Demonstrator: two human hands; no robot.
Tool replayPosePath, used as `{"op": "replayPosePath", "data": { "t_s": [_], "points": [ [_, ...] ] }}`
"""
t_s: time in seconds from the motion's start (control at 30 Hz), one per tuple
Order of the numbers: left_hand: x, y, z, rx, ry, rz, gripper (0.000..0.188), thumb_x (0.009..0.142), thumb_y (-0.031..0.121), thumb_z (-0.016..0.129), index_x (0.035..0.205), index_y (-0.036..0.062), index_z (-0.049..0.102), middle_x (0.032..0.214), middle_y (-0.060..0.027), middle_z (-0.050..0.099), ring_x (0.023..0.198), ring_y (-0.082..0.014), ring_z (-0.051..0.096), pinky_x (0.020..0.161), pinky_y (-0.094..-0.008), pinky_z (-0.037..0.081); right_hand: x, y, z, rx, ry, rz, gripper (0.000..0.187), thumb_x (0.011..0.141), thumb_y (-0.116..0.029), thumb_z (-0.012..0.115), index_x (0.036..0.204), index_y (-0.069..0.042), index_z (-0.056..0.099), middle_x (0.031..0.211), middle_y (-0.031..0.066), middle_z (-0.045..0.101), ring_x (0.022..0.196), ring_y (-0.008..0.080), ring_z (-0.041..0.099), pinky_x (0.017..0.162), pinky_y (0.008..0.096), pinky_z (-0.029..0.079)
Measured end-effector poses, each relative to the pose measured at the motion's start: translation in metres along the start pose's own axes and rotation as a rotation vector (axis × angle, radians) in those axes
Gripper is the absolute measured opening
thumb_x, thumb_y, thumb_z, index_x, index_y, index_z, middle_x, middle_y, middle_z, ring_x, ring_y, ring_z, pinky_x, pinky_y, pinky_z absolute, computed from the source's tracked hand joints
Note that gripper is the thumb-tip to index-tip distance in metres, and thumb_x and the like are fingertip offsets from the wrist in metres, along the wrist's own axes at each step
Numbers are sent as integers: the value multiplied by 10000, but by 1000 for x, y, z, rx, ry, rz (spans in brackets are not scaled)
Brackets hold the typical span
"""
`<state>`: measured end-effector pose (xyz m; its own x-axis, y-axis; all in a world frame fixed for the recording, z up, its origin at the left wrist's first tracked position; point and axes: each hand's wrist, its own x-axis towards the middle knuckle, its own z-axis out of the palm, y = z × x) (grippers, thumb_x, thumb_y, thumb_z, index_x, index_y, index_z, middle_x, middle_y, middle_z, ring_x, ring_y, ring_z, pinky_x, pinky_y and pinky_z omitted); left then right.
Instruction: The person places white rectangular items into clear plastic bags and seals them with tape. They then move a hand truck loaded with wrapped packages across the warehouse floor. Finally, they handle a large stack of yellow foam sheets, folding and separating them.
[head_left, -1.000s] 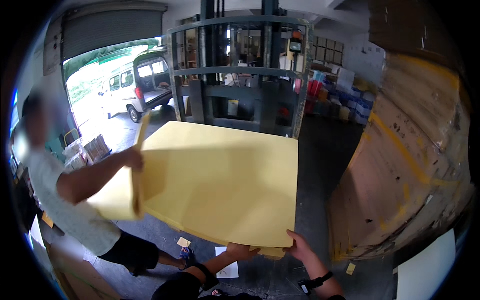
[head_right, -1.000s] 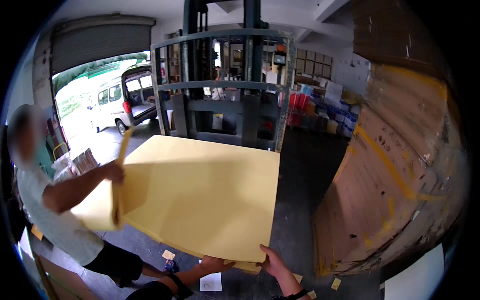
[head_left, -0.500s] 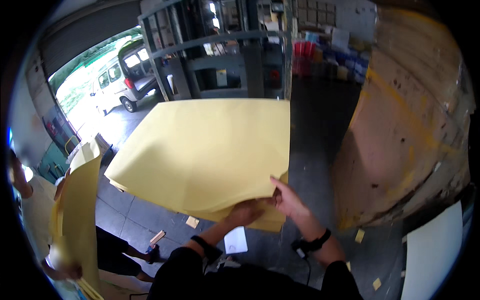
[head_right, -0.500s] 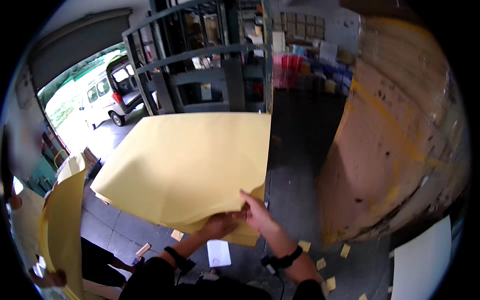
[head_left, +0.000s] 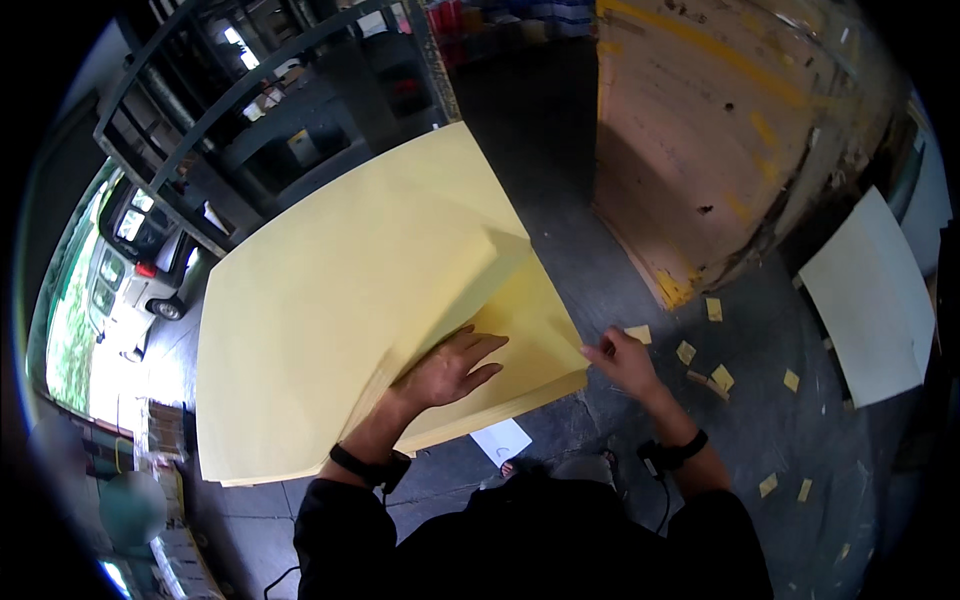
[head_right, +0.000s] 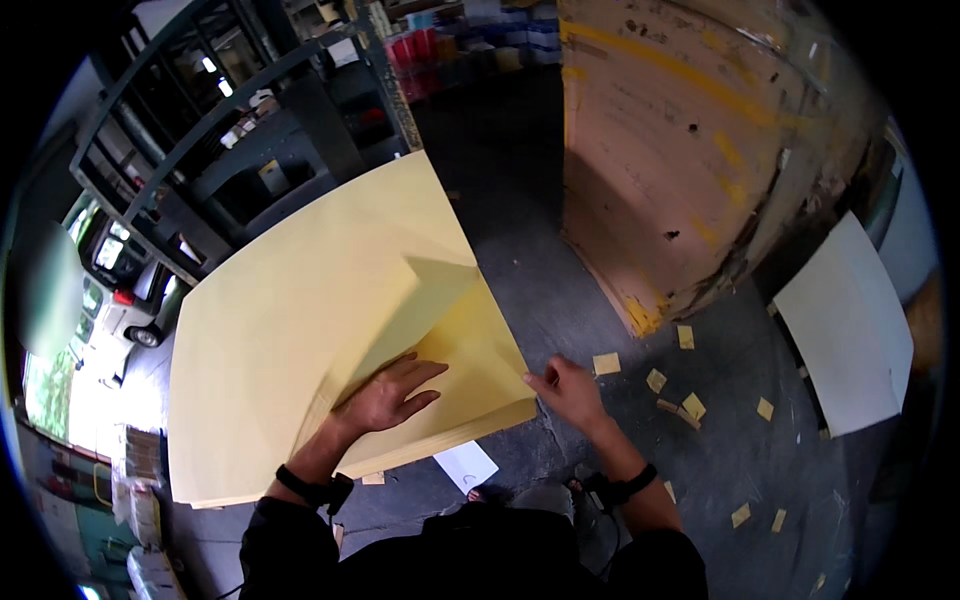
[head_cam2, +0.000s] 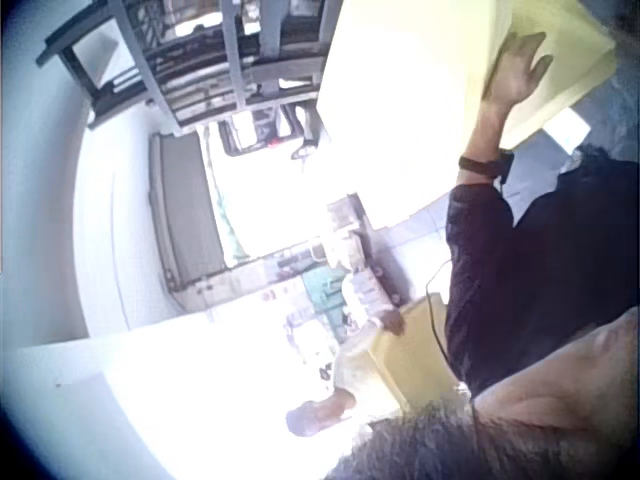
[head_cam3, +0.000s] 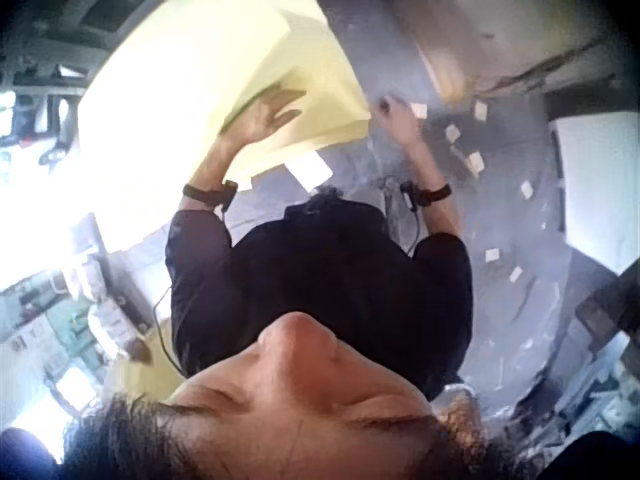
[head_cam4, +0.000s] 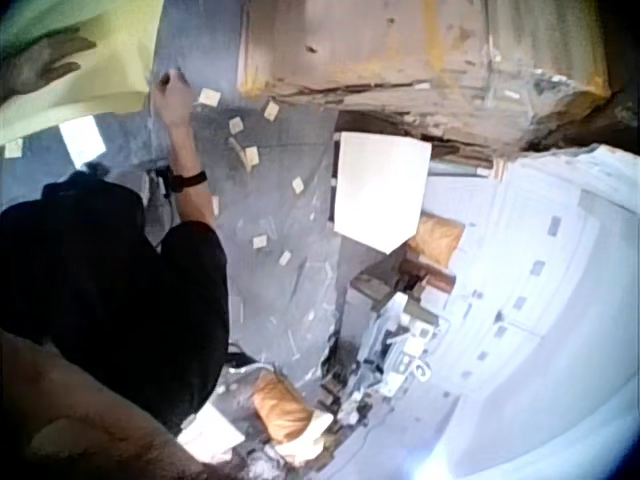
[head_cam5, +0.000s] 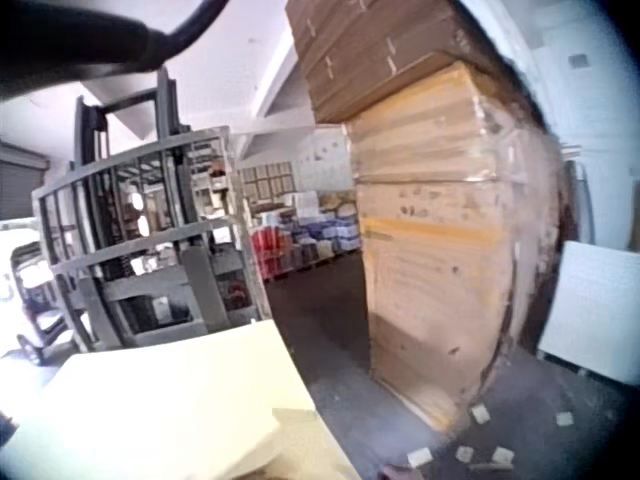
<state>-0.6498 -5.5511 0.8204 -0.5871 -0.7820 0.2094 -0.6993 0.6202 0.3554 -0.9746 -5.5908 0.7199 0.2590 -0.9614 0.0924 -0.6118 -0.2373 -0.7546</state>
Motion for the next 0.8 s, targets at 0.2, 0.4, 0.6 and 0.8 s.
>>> {"op": "replayPosePath", "data": {
  "t_s": [0.2, 0.4, 0.6, 0.8],
  "points": [
    [-10, -25, 26, 51, -56, 186, 358, 862, 178, 666, 1202, 69, 635, 1014, -156, 675, 1019, -358, 597, 952, -458, 476, -28, 5, 32, -101, -57, 104, 500, 916, -511, 616, 818, -21, 592, 751, 200, 653, 717, 398, 658, 645, 459, 511],
    [-10, -7, 31, 180, -139, 139, 344, 820, 141, 686, 1159, 88, 663, 1045, -118, 671, 1022, -327, 604, 965, -446, 472, -17, 0, 27, -185, -110, 44, 501, 921, -514, 589, 855, -18, 613, 819, 211, 682, 782, 410, 673, 701, 482, 534],
    [-12, 6, 40, 323, 112, 120, 256, 751, 114, 696, 1006, 121, 709, 972, -53, 648, 957, -253, 632, 875, -397, 514, -18, -1, 33, -170, -79, 31, 493, 919, -508, 591, 868, -18, 613, 821, 200, 686, 788, 410, 670, 716, 488, 531],
    [-33, -6, 41, 334, 238, 149, 375, 834, 110, 625, 1208, 71, 622, 1189, -163, 621, 1143, -329, 588, 990, -433, 482, -14, -5, 25, -90, -46, 36, 464, 918, -494, 604, 879, -31, 609, 794, 194, 672, 740, 393, 658, 656, 451, 516]
  ]
}}
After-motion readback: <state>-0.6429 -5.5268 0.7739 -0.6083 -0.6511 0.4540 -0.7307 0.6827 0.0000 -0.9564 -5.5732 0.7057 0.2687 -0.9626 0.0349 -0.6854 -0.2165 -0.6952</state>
